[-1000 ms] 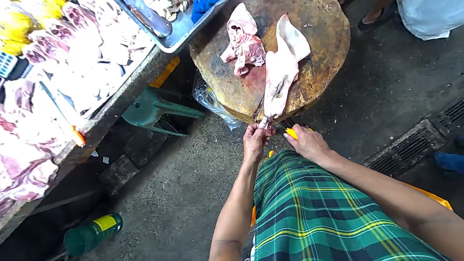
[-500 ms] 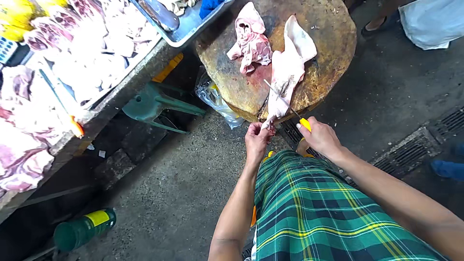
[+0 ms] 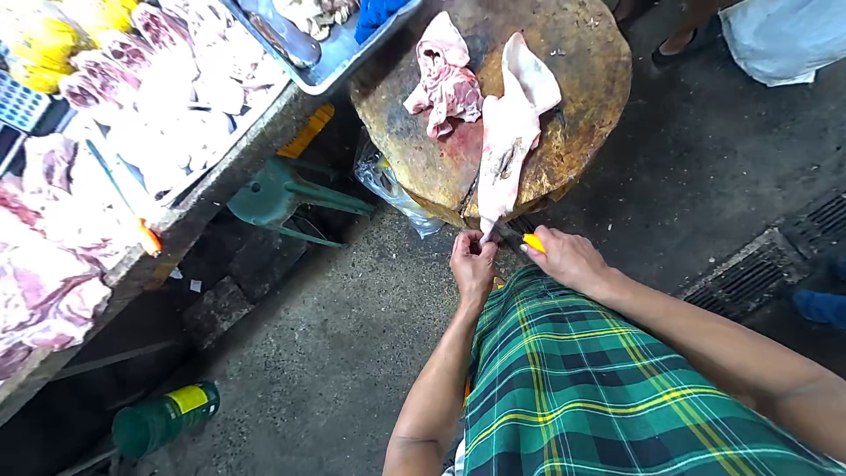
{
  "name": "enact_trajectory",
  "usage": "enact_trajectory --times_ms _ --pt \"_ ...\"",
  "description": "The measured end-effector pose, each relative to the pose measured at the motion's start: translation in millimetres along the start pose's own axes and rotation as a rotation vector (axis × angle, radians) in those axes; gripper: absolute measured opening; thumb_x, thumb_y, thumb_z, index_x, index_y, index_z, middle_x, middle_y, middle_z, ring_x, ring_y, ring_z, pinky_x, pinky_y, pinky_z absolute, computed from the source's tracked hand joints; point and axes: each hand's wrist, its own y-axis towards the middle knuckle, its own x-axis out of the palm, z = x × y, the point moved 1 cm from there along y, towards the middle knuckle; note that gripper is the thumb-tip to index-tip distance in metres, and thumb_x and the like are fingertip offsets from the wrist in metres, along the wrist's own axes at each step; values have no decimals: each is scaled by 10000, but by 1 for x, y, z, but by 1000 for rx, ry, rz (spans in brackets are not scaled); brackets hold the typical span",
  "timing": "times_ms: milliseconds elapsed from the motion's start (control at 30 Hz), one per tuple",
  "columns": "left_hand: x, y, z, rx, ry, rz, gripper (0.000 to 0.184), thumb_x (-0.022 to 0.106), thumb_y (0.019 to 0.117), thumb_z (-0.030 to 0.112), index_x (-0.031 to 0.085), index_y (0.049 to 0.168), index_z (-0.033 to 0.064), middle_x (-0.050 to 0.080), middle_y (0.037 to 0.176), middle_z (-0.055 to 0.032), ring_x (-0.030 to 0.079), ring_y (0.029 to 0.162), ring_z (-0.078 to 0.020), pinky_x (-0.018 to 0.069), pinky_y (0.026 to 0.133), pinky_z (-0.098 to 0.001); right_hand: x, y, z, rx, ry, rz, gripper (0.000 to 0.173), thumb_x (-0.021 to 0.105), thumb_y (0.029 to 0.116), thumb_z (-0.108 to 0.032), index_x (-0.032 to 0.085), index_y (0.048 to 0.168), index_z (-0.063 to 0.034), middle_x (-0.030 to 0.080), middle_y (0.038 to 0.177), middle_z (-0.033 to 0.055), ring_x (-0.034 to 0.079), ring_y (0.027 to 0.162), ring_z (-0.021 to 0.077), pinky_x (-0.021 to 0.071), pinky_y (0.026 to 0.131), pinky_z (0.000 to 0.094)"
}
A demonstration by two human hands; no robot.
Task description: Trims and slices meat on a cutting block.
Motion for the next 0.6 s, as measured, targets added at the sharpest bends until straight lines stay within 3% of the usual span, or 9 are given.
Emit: enact_trajectory --times_ms 67,167,233,300,433,533,600 --pt "6 -2 1 -63 -39 38 204 733 934 195 662 1100 101 687 932 -68 665 745 -171 597 671 -388 -5 7 13 22 3 2 470 480 1056 -536 619 1105 -90 689 946 144 713 834 358 583 689 568" --pt "16 -12 9 -130 -144 60 220 713 963 215 643 1146 114 681 906 -75 657 692 -178 592 608 -375 -19 6 15 -118 -32 -27 462 465 1056 -542 619 1102 -109 679 966 106 710 800 313 592 668 522" --pt "23 -18 15 -180 -222 61 241 714 961 212 633 1172 128 681 906 -81 657 672 -188 592 581 -379 -20 12 23 -145 -25 -48 460 475 1060 -527 618 1118 -94 688 996 135 716 823 344 592 684 547" --pt "30 -20 19 -223 -246 91 250 728 947 202 635 1166 124 683 902 -81 661 672 -189 595 586 -376 -21 21 38 -110 3 -57 464 491 1058 -513 626 1122 -74 693 1002 164 715 864 380 587 719 584" --pt "40 -24 22 -253 -314 135 240 723 954 197 625 1149 97 684 915 -85 664 705 -180 595 625 -365 -28 21 45 -237 -29 -103 453 473 1059 -529 615 1120 -103 686 992 130 716 845 340 593 705 544" --pt "46 -22 18 -289 -372 162 196 662 990 188 604 1144 80 683 912 -88 662 717 -173 589 658 -356 -44 41 74 -55 136 -156 514 504 1047 -544 628 1172 -62 700 1010 203 707 932 421 563 772 643" --pt "49 -16 11 -360 -355 184 220 623 1016 185 588 1184 48 690 947 -95 656 723 -160 578 654 -335 -64 59 108 97 455 -231 586 528 1033 -570 626 1259 -39 692 1005 219 697 873 390 569 772 624"
